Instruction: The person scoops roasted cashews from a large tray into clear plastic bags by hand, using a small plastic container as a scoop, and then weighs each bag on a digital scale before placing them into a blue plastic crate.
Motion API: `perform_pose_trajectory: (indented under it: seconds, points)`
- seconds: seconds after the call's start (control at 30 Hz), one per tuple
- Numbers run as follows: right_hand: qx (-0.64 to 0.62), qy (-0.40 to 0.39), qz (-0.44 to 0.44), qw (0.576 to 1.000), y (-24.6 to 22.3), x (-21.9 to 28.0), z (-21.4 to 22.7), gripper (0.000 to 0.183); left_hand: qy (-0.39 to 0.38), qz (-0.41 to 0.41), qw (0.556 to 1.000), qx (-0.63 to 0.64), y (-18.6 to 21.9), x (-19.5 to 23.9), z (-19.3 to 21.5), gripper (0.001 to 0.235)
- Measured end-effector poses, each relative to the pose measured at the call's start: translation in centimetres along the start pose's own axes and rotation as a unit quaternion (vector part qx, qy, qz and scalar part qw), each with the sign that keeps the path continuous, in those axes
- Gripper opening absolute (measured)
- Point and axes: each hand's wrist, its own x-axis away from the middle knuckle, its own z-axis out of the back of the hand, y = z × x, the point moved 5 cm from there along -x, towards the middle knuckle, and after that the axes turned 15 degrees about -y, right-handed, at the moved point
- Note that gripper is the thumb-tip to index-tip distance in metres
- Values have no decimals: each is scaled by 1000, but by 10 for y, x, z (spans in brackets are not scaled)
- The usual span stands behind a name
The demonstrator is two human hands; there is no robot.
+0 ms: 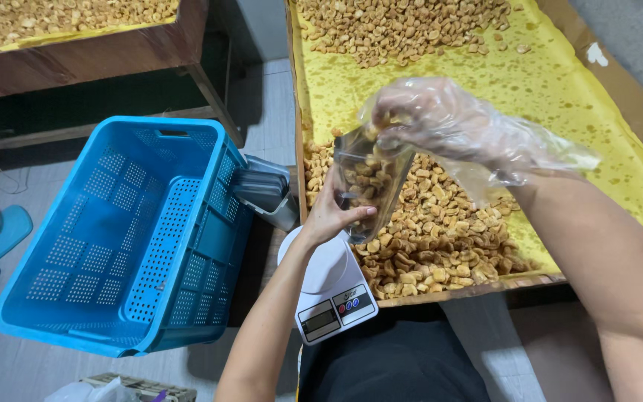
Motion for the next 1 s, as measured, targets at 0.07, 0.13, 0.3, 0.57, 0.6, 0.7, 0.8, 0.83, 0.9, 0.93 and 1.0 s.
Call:
perform_pose_trajectory:
  seconds: [0.07,0.13,0.3,0.57,0.6,0.7,0.8,0.83,0.9,0.93,1.0]
  points:
    - [48,-15,48,998,-1,-5,-1,14,-1,-3,1000,-2,-2,-2,-1,129]
    - [100,-35,33,994,0,-9,0,25,-1,-42,999,21,1,-3,-2,127]
    - [51,-35,40,997,-14,-14,2,29,-34,-96,987,125,8,-5,-8,115]
    - [64,-107,-30,992,-28,-3,-3,41,-22,-97,981,165,5,-2,-1,98]
    - [103,-105,-33,989,-27,-4,-5,46,-21,-89,986,140,5,0,-1,100]
    - [90,-72,-5,993,-18,-5,-4,55,-22,-89,989,115,7,1,-2,100]
    - [2,51,66,997,2,9,12,62,-17,-91,989,116,9,3,0,100]
    - [-35,142,105,984,10,20,22,68,-10,-85,989,118,8,3,2,102]
    - [-283,196,-11,939,47,35,8,62,-11,-74,988,136,6,4,4,103]
    - [-510,234,-127,818,71,46,-14,60,-13,-63,986,154,3,4,4,104]
    - [-567,167,-114,798,64,82,-73,54,-19,-89,983,162,1,3,6,98]
